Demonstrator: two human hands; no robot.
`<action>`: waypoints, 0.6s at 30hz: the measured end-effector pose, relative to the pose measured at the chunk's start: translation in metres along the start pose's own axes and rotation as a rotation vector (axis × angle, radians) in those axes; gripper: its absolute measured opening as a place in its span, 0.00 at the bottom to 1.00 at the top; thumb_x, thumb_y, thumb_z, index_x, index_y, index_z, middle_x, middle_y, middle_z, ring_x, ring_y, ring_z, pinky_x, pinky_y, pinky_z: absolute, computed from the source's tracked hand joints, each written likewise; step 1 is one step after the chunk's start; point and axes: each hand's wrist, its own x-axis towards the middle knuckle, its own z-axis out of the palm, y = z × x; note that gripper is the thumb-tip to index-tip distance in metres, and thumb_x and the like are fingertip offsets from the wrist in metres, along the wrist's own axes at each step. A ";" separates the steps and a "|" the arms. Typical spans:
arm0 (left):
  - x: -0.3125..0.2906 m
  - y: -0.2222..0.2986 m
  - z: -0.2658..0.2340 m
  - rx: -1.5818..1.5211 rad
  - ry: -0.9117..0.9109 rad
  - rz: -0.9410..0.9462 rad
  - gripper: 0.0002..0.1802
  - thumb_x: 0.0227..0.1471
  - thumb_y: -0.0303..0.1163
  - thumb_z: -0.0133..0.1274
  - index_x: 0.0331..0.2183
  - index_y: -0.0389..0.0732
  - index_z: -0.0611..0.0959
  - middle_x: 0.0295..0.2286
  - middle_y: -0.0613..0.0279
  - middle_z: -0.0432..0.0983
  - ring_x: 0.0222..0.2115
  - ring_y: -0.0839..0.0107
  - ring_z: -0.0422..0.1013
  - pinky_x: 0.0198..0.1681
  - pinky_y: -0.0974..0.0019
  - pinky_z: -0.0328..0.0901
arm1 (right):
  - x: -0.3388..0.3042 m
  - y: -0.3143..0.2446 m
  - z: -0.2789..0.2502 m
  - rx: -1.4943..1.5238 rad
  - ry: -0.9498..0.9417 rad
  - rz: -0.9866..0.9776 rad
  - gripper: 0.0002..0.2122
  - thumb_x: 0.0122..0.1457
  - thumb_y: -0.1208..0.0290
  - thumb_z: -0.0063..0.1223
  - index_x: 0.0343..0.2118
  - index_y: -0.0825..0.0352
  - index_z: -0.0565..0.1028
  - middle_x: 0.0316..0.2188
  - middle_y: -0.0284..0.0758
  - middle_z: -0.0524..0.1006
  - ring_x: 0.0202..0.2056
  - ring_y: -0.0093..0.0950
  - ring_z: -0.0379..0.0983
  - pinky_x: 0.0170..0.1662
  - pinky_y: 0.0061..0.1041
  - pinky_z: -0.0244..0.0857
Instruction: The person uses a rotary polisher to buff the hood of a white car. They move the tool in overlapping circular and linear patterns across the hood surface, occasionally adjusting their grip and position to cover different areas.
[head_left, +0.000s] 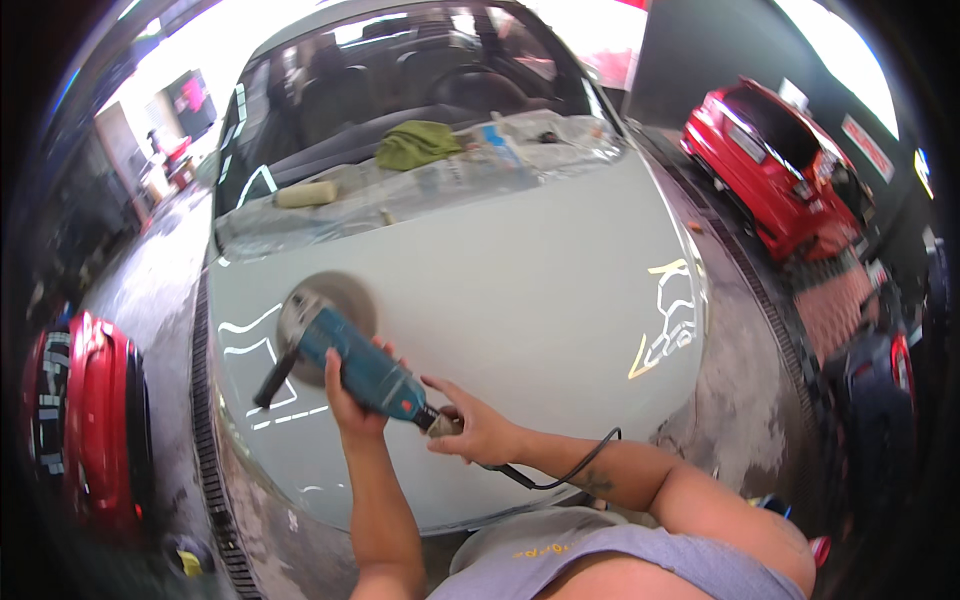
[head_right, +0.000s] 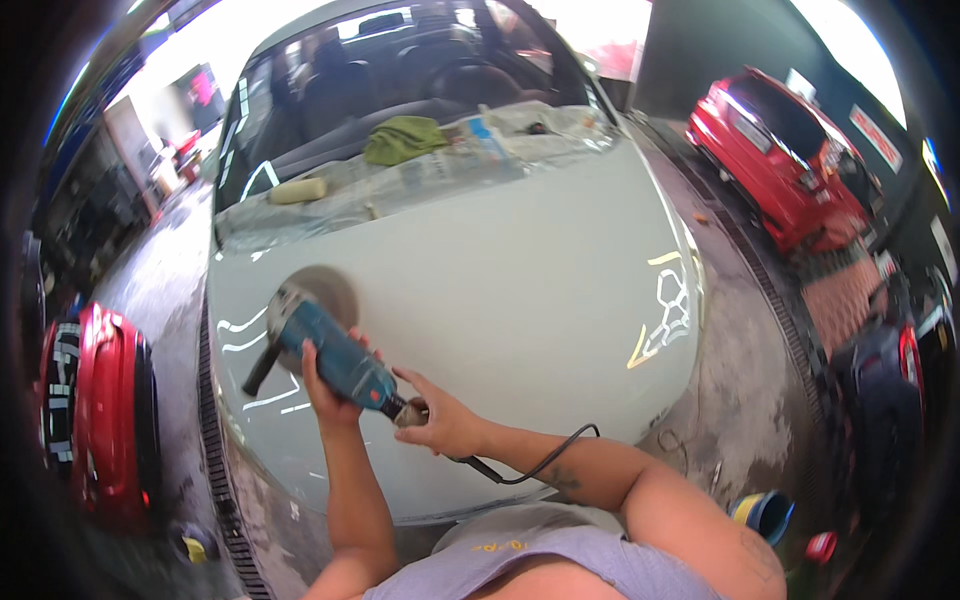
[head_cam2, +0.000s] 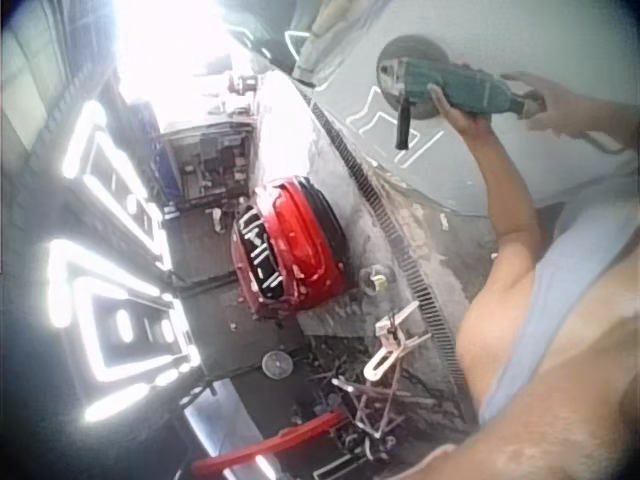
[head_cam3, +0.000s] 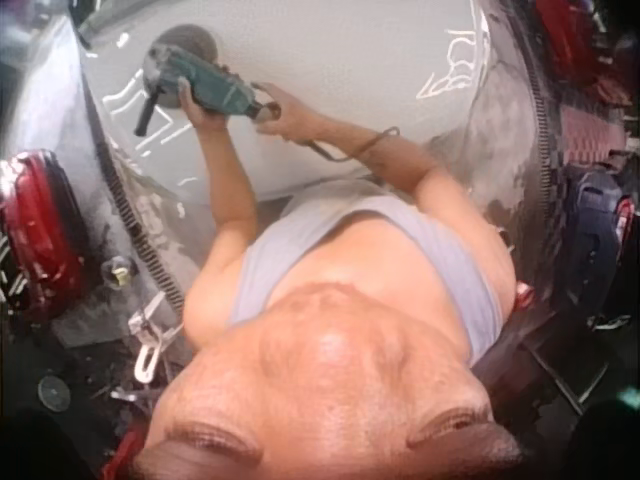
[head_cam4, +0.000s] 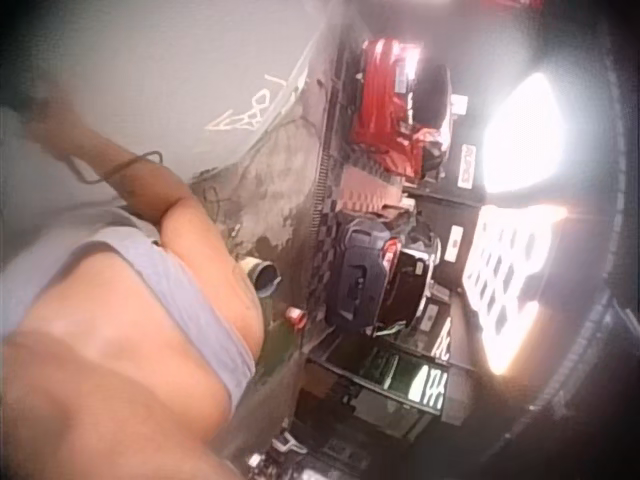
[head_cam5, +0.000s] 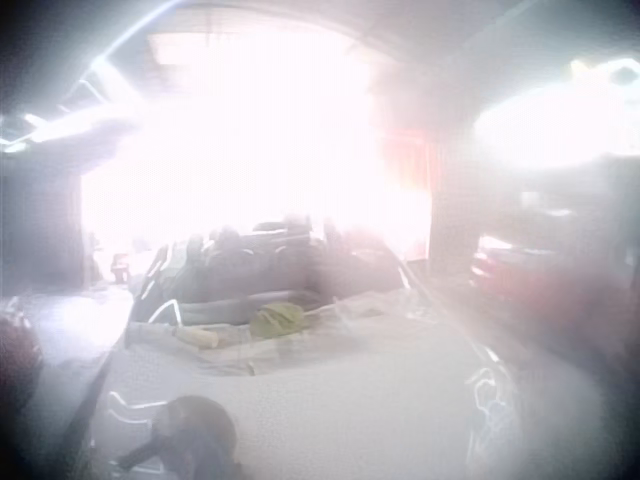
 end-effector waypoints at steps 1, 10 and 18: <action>-0.011 -0.007 -0.006 -0.022 -0.013 0.006 0.41 0.65 0.63 0.55 0.61 0.37 0.73 0.53 0.49 0.78 0.55 0.52 0.75 0.59 0.36 0.72 | -0.012 -0.001 0.001 -0.031 0.004 0.019 0.50 0.60 0.70 0.67 0.79 0.59 0.43 0.48 0.41 0.80 0.34 0.25 0.76 0.33 0.27 0.74; -0.050 -0.115 0.032 0.003 -0.172 -0.335 0.42 0.64 0.62 0.57 0.60 0.33 0.74 0.52 0.45 0.78 0.52 0.50 0.77 0.58 0.39 0.73 | -0.128 0.074 -0.014 -0.318 0.354 -0.138 0.48 0.63 0.57 0.67 0.78 0.63 0.46 0.39 0.44 0.80 0.39 0.34 0.79 0.48 0.35 0.73; -0.031 -0.266 0.092 0.237 -0.381 -0.662 0.31 0.64 0.53 0.62 0.53 0.35 0.78 0.43 0.51 0.82 0.44 0.56 0.81 0.51 0.49 0.77 | -0.222 0.086 -0.029 0.262 0.773 0.284 0.38 0.70 0.28 0.38 0.56 0.67 0.70 0.26 0.33 0.75 0.20 0.24 0.73 0.24 0.25 0.67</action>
